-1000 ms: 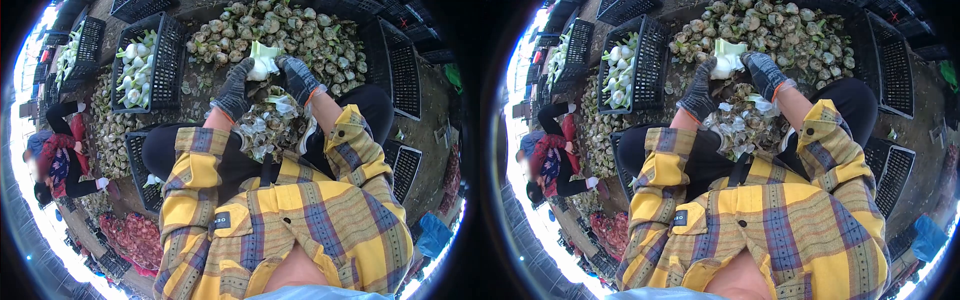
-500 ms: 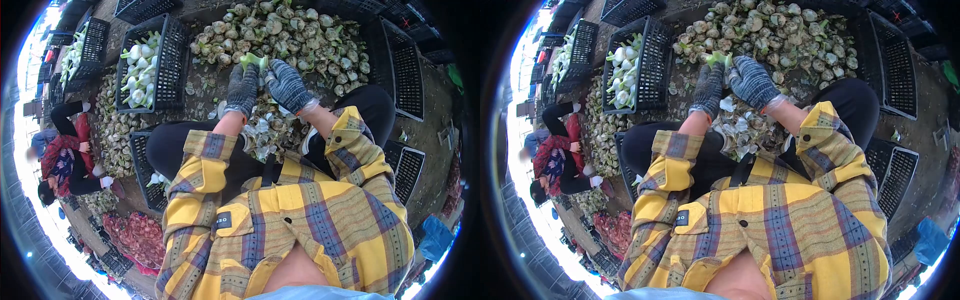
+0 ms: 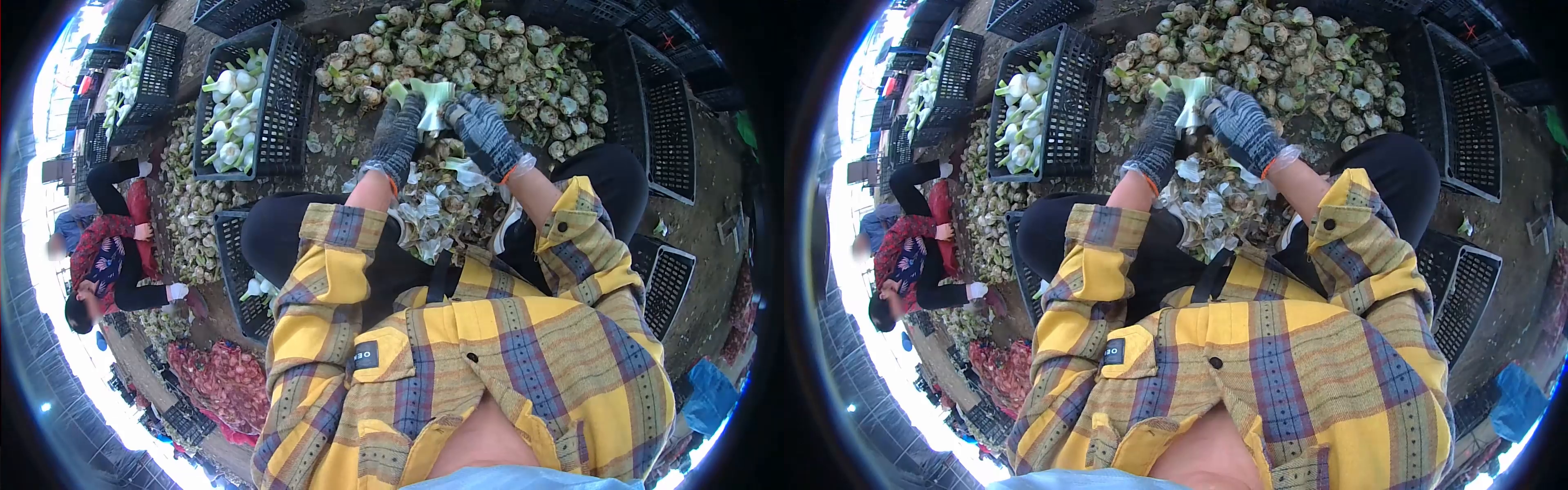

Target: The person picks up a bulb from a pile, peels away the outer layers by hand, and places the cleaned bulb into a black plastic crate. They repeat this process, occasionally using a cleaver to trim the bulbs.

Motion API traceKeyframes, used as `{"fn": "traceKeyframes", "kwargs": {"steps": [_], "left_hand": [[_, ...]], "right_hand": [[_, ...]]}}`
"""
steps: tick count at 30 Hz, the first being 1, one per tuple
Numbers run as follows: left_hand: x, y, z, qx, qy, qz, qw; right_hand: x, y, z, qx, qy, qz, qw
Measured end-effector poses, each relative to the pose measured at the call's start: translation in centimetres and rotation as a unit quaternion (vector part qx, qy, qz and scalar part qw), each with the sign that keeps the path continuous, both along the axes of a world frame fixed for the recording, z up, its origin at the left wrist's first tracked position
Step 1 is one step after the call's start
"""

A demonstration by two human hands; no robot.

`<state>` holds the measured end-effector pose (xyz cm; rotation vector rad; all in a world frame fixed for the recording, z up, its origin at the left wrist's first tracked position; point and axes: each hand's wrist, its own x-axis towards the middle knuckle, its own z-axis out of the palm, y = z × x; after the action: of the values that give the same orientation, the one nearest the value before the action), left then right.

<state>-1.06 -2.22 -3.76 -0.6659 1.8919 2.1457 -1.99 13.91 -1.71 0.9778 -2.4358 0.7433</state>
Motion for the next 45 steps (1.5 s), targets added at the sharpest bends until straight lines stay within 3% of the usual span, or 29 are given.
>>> {"fn": "traceKeyframes", "kwargs": {"steps": [2, 3, 4, 6, 7, 10, 12, 14, 15, 16, 19, 20, 22, 24, 27, 29, 30, 31, 32, 35, 37, 38, 40, 41, 42, 44, 45], "left_hand": [[0.4, 0.0, 0.7, 0.045, 0.006, -0.008, 0.999], [0.4, 0.5, 2.3, 0.076, -0.051, 0.031, 0.995], [0.2, 0.5, 2.0, 0.075, -0.051, 0.031, 0.995], [-0.4, 0.2, 1.8, 0.186, -0.033, 0.08, 0.979], [-0.3, 0.1, 2.0, 0.193, -0.041, 0.072, 0.978], [-0.3, 0.6, 2.2, 0.252, -0.024, 0.091, 0.963], [-0.8, 0.7, 1.8, 0.297, -0.034, 0.101, 0.949], [-1.2, 0.2, 1.3, 0.342, -0.043, 0.113, 0.932], [-1.2, -0.7, 1.5, 0.352, -0.034, 0.081, 0.932], [-1.3, -1.1, 1.6, 0.362, -0.023, 0.048, 0.931], [-1.4, -0.7, 1.4, 0.372, -0.053, 0.086, 0.923], [-1.3, -0.5, 1.3, 0.365, -0.072, 0.105, 0.922], [-1.1, -0.7, 1.1, 0.314, -0.062, 0.069, 0.945], [-1.5, -0.7, 1.1, 0.23, -0.057, 0.156, 0.959], [-2.1, -1.4, 0.6, 0.149, -0.032, 0.14, 0.978], [-2.3, -1.9, -0.6, 0.099, -0.008, 0.104, 0.99], [-2.3, -1.7, -0.2, 0.07, -0.024, 0.105, 0.992], [-2.2, -1.6, 0.1, 0.041, -0.04, 0.105, 0.993], [-2.2, -1.5, 0.2, 0.039, -0.04, 0.103, 0.993], [-1.5, -0.9, 1.0, 0.046, 0.029, 0.102, 0.993], [-0.8, -0.1, 3.0, -0.06, 0.066, 0.041, 0.995], [-0.6, 0.2, 3.1, -0.059, 0.066, 0.038, 0.995], [-0.4, 0.7, 3.2, -0.054, 0.11, -0.005, 0.992], [-0.4, 0.8, 3.2, -0.055, 0.11, -0.008, 0.992], [-0.3, 0.8, 3.1, -0.063, 0.111, -0.017, 0.992], [-0.2, 0.8, 2.7, -0.08, 0.113, -0.032, 0.99], [-0.2, 0.7, 2.0, -0.08, 0.112, -0.031, 0.99]], "right_hand": [[0.3, -0.3, 0.5, -0.111, -0.299, -0.017, 0.948], [-0.6, -0.2, -2.1, -0.223, -0.422, 0.004, 0.879], [-0.6, 0.1, -2.1, -0.223, -0.422, 0.005, 0.879], [-0.9, 0.3, -1.6, -0.477, -0.545, 0.041, 0.688], [-1.0, 0.4, -1.2, -0.476, -0.546, 0.043, 0.688], [-0.7, 1.0, 0.1, -0.64, -0.636, -0.027, 0.43], [-1.3, 1.4, -0.5, -0.653, -0.624, -0.029, 0.429], [-2.3, 2.1, -0.8, -0.716, -0.612, -0.02, 0.335], [-2.2, 2.7, 0.6, -0.695, -0.614, -0.044, 0.371], [-2.2, 2.9, 0.4, -0.695, -0.615, -0.043, 0.371], [-2.0, 3.0, 1.1, -0.584, -0.553, 0.02, 0.594], [-1.9, 3.3, 0.9, -0.585, -0.553, 0.02, 0.593], [-1.7, 4.0, 0.5, -0.505, -0.564, 0.053, 0.651], [-1.4, 4.4, 0.4, -0.513, -0.563, 0.054, 0.646], [-1.2, 5.0, 0.2, -0.6, -0.529, 0.054, 0.598], [-0.9, 4.9, 0.1, -0.305, -0.532, 0.1, 0.784], [-0.9, 4.7, 0.1, -0.142, -0.508, 0.118, 0.842], [0.6, 4.3, 1.7, -0.073, -0.552, 0.121, 0.822], [0.4, 3.5, 4.6, 0.227, -0.526, 0.084, 0.815], [1.3, 3.4, 2.7, 0.192, -0.481, 0.046, 0.854], [-0.1, 3.2, 0.0, 0.037, -0.356, -0.057, 0.932], [-0.3, 3.4, -0.2, 0.037, -0.357, -0.06, 0.932], [-0.8, 2.6, 1.2, -0.151, -0.499, -0.024, 0.853], [-0.5, 2.1, 1.7, -0.24, -0.579, -0.011, 0.779], [-0.5, 2.0, 1.8, -0.241, -0.579, -0.013, 0.779], [-0.4, 1.8, 1.8, -0.296, -0.624, 0.001, 0.723], [-0.7, 1.8, 1.3, -0.252, -0.595, -0.023, 0.763]]}}
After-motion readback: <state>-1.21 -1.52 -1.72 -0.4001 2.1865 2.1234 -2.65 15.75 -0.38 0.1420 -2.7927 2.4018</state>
